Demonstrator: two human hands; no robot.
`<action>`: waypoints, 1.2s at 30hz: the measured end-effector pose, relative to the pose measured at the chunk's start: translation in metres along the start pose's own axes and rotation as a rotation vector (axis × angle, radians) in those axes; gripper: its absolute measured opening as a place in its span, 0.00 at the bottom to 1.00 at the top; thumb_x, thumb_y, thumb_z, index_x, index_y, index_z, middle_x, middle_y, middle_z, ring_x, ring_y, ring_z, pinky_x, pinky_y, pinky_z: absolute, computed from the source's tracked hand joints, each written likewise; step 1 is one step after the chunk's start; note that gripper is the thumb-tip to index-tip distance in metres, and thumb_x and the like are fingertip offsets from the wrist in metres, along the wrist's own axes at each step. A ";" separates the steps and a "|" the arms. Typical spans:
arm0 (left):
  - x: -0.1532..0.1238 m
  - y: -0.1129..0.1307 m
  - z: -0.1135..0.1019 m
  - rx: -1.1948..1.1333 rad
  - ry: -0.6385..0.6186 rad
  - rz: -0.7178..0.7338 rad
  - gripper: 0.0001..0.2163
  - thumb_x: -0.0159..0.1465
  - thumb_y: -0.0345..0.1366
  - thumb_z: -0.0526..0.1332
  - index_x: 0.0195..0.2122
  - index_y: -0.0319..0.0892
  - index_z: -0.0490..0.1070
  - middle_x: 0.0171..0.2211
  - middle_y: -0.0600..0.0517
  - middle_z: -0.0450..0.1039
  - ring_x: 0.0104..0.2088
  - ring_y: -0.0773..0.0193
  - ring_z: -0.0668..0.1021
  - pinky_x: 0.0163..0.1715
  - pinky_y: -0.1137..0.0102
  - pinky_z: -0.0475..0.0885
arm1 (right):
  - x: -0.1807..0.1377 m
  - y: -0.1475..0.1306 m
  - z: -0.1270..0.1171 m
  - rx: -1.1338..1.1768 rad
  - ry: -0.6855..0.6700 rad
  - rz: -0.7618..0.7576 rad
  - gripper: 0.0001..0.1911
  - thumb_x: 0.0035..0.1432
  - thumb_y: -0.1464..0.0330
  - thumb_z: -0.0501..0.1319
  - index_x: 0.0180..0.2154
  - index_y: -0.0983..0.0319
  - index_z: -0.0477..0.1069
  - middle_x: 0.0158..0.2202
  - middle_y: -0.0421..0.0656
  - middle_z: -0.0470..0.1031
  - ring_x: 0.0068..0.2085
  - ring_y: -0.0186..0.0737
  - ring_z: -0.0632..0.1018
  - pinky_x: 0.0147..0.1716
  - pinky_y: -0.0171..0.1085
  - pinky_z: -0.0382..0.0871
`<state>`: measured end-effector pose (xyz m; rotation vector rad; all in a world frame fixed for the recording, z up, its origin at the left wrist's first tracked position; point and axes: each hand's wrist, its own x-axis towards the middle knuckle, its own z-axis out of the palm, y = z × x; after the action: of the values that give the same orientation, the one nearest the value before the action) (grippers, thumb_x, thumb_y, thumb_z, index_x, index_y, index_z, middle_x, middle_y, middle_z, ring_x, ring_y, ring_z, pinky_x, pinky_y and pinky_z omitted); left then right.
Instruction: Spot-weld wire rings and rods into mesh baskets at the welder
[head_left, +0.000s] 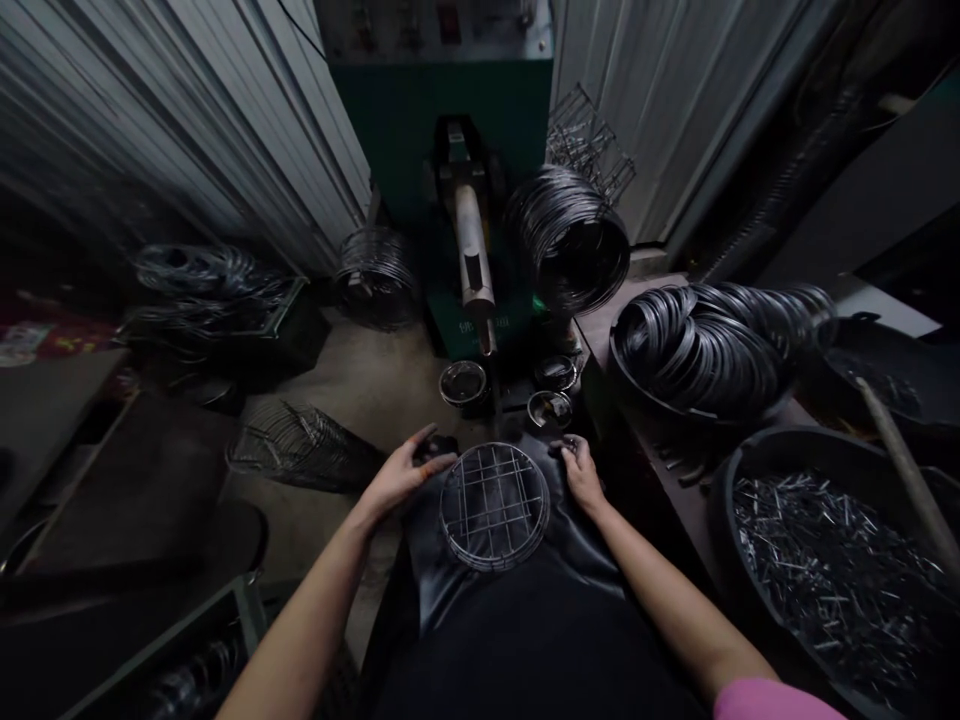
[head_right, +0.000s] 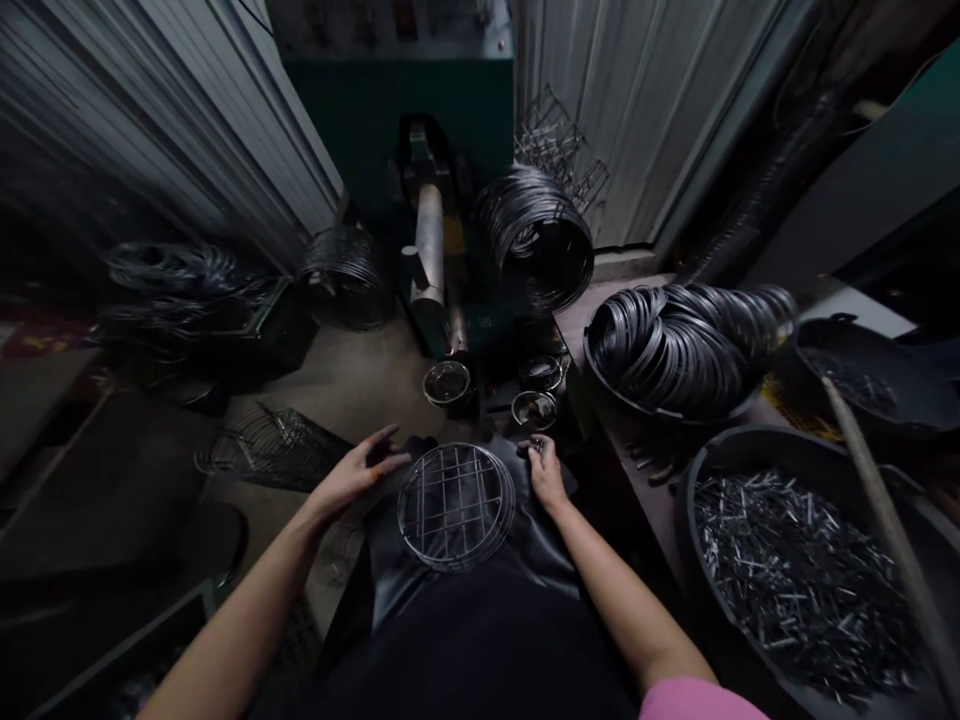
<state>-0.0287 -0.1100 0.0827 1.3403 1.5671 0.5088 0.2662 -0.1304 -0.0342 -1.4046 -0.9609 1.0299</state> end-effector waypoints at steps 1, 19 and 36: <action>0.017 0.010 -0.002 0.036 -0.043 -0.002 0.41 0.46 0.55 0.64 0.58 0.39 0.58 0.48 0.44 0.70 0.49 0.54 0.72 0.48 0.66 0.67 | -0.001 0.004 0.001 -0.020 0.010 -0.011 0.12 0.50 0.62 0.59 0.37 0.59 0.65 0.32 0.42 0.75 0.36 0.40 0.76 0.43 0.43 0.67; 0.071 0.034 0.015 0.239 -0.821 -0.201 0.25 0.44 0.57 0.65 0.33 0.40 0.74 0.23 0.52 0.72 0.21 0.65 0.70 0.21 0.71 0.64 | 0.011 -0.026 -0.029 0.574 -0.022 0.478 0.12 0.42 0.69 0.66 0.34 0.61 0.74 0.26 0.40 0.72 0.26 0.35 0.73 0.22 0.33 0.68; 0.056 0.029 0.044 -0.012 -0.768 -0.034 0.24 0.41 0.47 0.70 0.37 0.38 0.74 0.33 0.49 0.76 0.31 0.62 0.75 0.32 0.69 0.68 | -0.019 -0.028 -0.023 0.234 0.004 0.234 0.17 0.42 0.58 0.65 0.34 0.61 0.75 0.25 0.40 0.72 0.27 0.37 0.72 0.26 0.36 0.66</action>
<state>0.0283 -0.0623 0.0643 1.2826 0.9411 -0.0374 0.2821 -0.1534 -0.0041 -1.3425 -0.6583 1.2687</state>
